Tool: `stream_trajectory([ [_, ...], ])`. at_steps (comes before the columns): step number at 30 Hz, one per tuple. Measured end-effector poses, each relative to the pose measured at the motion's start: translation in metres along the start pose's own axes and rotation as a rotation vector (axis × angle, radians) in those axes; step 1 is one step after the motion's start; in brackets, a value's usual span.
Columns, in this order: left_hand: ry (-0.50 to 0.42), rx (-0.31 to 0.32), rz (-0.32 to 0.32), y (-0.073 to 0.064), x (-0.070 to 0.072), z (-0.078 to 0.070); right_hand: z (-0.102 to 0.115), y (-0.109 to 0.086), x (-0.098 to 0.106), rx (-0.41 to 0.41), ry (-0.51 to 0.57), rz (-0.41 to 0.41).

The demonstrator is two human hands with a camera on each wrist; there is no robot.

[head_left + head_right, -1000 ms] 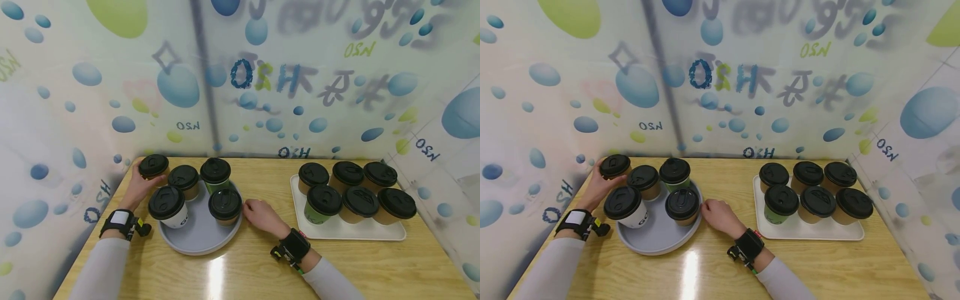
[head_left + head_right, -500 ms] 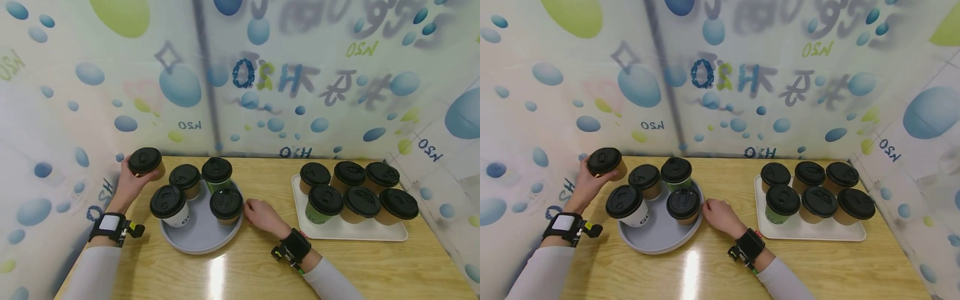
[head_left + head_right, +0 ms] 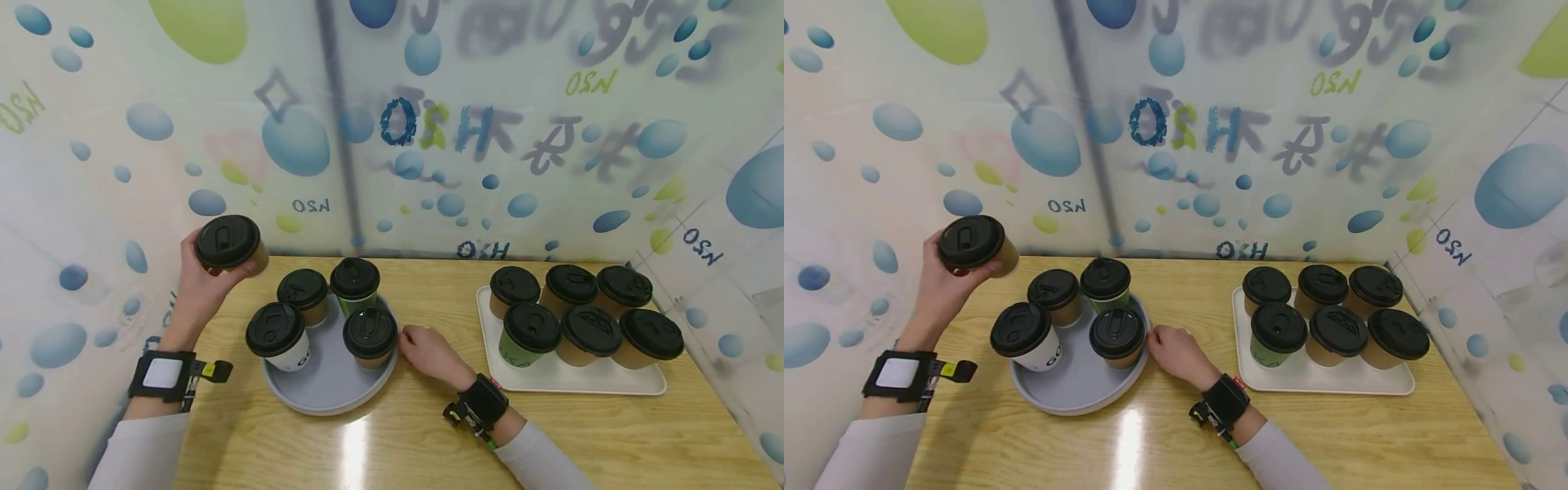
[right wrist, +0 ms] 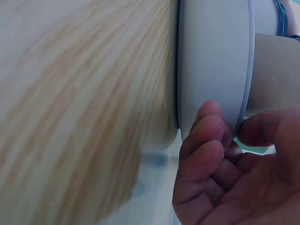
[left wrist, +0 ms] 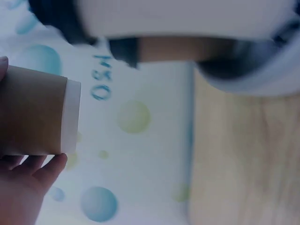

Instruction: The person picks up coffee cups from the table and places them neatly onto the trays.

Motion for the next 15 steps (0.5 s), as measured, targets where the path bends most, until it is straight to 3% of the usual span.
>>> stream_trajectory([
  [4, -0.064, -0.034, -0.035, -0.006, 0.002, -0.026, -0.001, 0.000, 0.000, -0.008, 0.001, 0.003],
  [7, -0.058, -0.061, -0.059, -0.014, 0.004, -0.042, 0.000, -0.001, 0.000, -0.006, 0.006, 0.003],
  [11, -0.041, -0.086, -0.072, -0.027, 0.004, -0.060, 0.001, -0.002, 0.000, -0.003, 0.007, 0.003],
  [15, -0.094, -0.122, -0.063, -0.037, 0.002, -0.073, 0.000, -0.002, 0.000, -0.017, 0.008, 0.010],
])
Point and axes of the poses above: each hand's wrist, its own y-axis towards the middle knuckle, its own x-axis out of the back of the hand, z = x × y, the point moved 10 cm from there along y, towards the middle knuckle, and after that the axes turned 12 degrees about -z, right-handed, at the moved point
